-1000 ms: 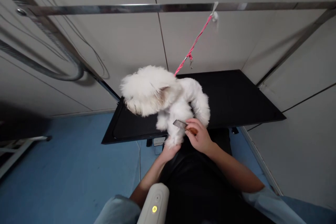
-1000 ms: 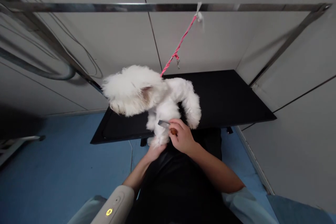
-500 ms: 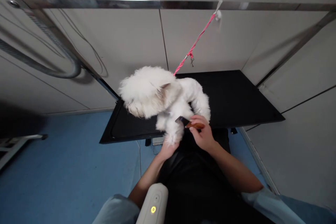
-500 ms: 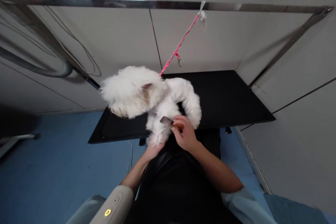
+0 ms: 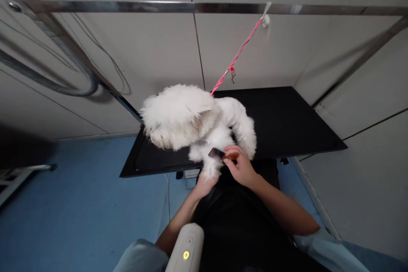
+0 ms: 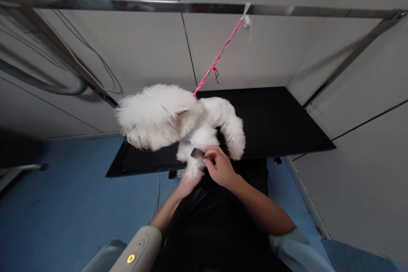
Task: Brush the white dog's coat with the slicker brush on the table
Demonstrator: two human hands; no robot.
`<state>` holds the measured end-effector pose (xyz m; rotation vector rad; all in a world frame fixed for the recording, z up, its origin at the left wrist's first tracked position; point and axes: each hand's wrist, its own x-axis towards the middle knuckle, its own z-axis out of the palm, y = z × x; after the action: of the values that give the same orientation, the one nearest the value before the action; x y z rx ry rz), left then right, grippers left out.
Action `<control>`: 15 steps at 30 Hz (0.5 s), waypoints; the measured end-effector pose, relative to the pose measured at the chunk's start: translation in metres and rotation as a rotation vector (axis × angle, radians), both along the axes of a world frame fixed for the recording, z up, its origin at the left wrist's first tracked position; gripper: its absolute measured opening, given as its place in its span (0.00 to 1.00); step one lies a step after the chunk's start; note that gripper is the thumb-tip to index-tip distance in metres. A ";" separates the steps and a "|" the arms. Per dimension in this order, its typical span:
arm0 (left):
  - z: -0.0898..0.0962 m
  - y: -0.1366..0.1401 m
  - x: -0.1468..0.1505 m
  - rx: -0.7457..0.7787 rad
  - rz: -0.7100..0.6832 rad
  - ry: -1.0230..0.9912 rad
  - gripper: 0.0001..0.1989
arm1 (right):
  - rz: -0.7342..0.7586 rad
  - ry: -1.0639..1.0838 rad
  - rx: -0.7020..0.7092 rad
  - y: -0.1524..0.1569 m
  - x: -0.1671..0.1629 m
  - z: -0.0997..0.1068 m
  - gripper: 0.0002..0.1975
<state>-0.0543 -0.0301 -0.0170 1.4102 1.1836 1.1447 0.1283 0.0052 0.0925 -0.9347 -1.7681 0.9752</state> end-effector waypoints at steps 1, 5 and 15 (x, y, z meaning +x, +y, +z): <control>0.002 0.000 0.000 -0.001 0.004 -0.001 0.31 | 0.007 0.012 -0.014 0.000 -0.001 -0.001 0.05; 0.016 -0.001 0.001 -0.004 -0.052 -0.069 0.30 | 0.050 0.021 -0.121 -0.001 -0.007 -0.003 0.07; 0.023 -0.006 0.004 0.026 -0.113 -0.090 0.32 | -0.069 -0.034 0.133 0.001 -0.003 0.001 0.06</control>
<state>-0.0503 -0.0365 0.0059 1.4119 1.0168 1.1361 0.1256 0.0059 0.0937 -0.9259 -1.7940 0.7925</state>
